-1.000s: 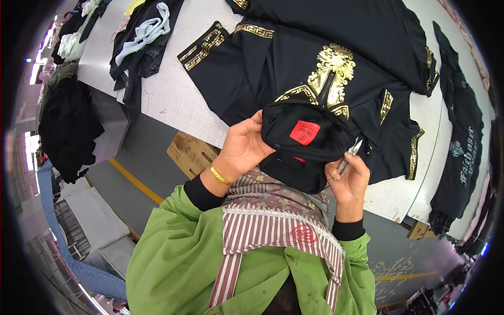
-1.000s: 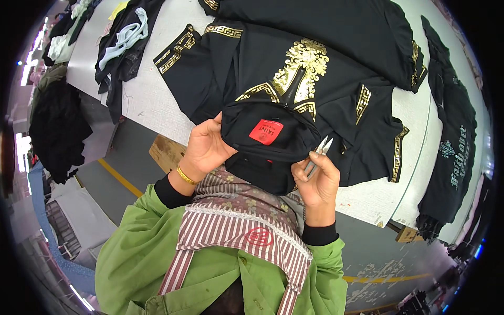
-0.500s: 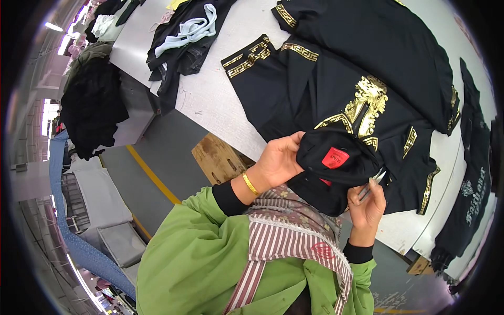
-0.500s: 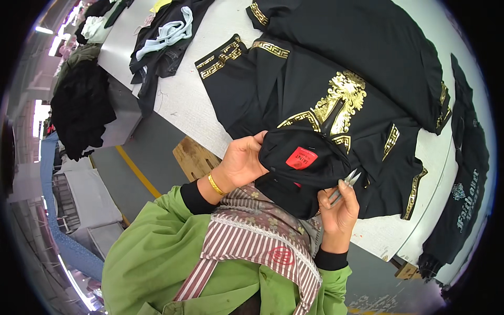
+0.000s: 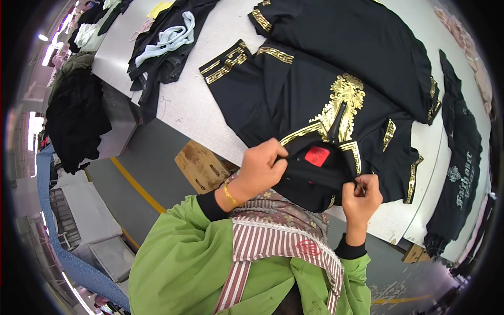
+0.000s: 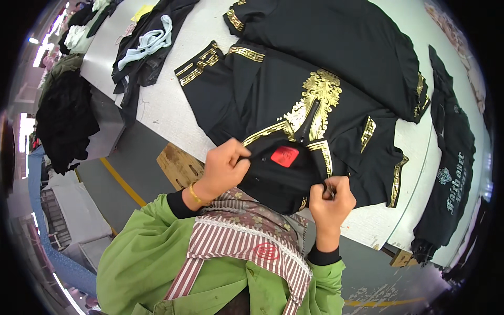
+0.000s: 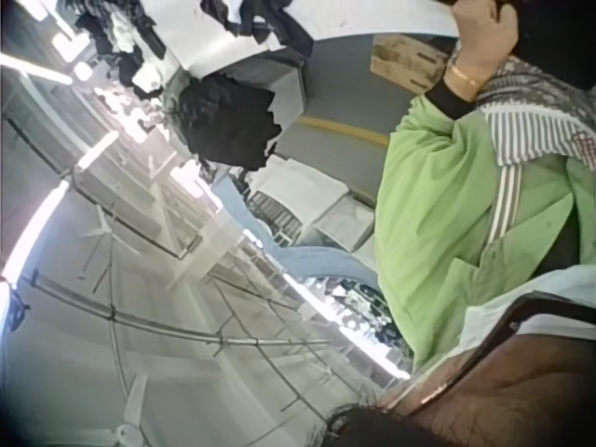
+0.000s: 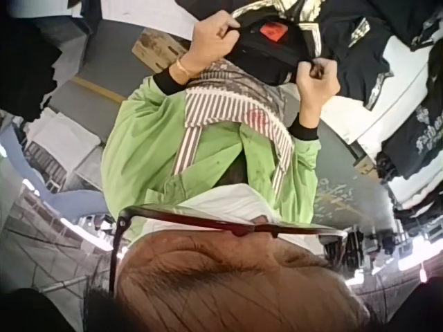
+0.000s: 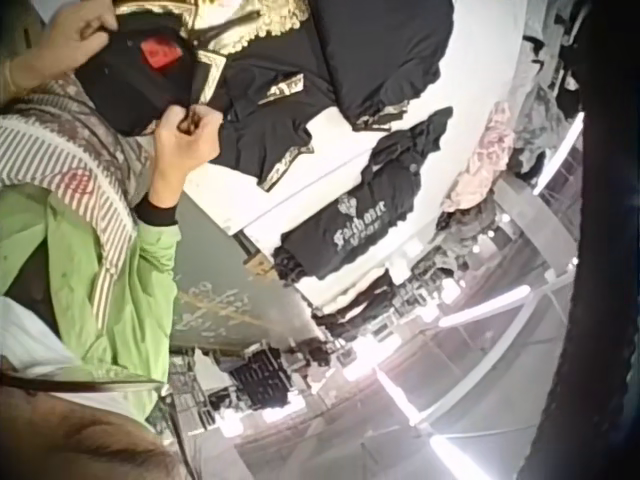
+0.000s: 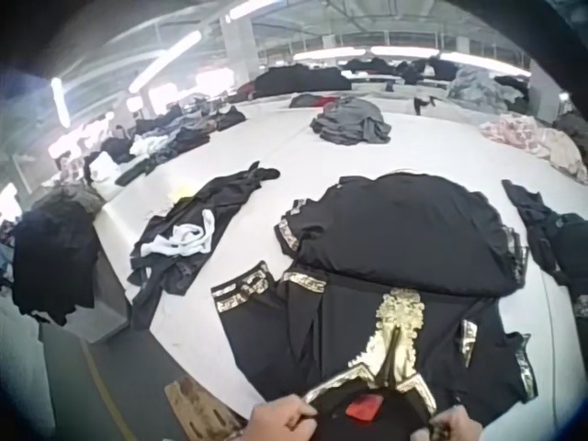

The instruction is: Inspecting embroidered shirts for quality, checking details of the gold pattern, and marking/tagging specific areas.

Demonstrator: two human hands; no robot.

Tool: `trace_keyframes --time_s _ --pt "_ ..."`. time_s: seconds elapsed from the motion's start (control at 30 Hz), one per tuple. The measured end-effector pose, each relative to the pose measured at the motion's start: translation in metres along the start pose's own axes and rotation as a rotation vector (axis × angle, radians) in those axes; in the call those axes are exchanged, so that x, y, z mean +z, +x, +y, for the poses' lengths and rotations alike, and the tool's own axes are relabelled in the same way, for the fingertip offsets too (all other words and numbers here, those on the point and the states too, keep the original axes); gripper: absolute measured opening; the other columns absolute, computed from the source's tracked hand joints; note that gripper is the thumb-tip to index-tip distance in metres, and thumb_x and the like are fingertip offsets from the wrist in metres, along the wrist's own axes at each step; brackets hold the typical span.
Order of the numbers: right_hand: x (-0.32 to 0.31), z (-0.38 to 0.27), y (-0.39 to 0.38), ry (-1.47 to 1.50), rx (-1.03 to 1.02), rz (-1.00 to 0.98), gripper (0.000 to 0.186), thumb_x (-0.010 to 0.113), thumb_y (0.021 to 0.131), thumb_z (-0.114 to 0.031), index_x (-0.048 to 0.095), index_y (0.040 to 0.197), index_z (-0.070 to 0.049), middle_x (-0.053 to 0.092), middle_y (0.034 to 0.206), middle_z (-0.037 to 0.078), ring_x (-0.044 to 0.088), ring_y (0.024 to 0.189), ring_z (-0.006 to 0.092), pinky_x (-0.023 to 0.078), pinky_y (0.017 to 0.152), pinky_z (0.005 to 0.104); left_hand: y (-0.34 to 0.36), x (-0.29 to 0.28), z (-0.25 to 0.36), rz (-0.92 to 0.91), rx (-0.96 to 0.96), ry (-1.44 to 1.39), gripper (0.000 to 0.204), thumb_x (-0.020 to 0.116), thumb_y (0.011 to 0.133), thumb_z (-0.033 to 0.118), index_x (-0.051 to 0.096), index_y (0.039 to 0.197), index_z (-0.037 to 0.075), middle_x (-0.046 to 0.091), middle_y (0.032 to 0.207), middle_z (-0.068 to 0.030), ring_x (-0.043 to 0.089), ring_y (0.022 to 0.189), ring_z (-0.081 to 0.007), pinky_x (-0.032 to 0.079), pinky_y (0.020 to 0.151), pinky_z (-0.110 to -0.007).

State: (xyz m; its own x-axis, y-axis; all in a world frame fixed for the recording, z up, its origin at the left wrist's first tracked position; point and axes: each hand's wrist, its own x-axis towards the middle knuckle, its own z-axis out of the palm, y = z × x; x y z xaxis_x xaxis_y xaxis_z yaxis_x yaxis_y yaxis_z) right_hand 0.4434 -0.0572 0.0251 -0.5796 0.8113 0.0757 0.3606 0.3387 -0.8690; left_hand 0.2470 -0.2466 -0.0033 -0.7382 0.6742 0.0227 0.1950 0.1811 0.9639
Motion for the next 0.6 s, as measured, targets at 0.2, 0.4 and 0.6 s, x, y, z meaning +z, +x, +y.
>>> trace_keyframes --time_s 0.2,0.4,0.6 --pt "-0.024 -0.022 -0.018 -0.405 -0.480 -0.461 0.016 0.069 0.072 0.003 0.062 0.083 -0.007 0.058 0.066 0.006 0.052 0.054 0.0241 0.044 0.057 0.0357 -0.039 -0.011 0.025 -0.260 0.276 0.392 0.009 0.069 0.079 -0.001 0.063 0.082 0.006 0.064 0.069 -0.0054 0.055 0.054 -0.0226 0.044 0.055 -0.035" --pt "-0.015 0.016 -0.032 -0.145 -0.211 -0.585 0.017 0.073 0.079 0.002 0.073 0.093 -0.007 0.063 0.070 0.002 0.049 0.055 0.0161 0.042 0.057 0.0303 -0.039 -0.015 0.012 -0.369 0.213 0.530 0.012 0.071 0.085 0.002 0.065 0.093 0.008 0.066 0.073 -0.0061 0.060 0.058 -0.0298 0.049 0.060 -0.040" --pt "-0.018 0.018 -0.005 0.086 0.211 -0.076 0.015 0.082 0.091 -0.004 0.075 0.105 -0.003 0.061 0.075 -0.004 0.045 0.064 0.0061 0.037 0.057 0.0251 -0.002 -0.008 0.040 -0.045 0.556 0.624 0.023 0.083 0.082 0.005 0.075 0.103 0.009 0.071 0.089 -0.0026 0.063 0.076 -0.0219 0.051 0.069 -0.034"
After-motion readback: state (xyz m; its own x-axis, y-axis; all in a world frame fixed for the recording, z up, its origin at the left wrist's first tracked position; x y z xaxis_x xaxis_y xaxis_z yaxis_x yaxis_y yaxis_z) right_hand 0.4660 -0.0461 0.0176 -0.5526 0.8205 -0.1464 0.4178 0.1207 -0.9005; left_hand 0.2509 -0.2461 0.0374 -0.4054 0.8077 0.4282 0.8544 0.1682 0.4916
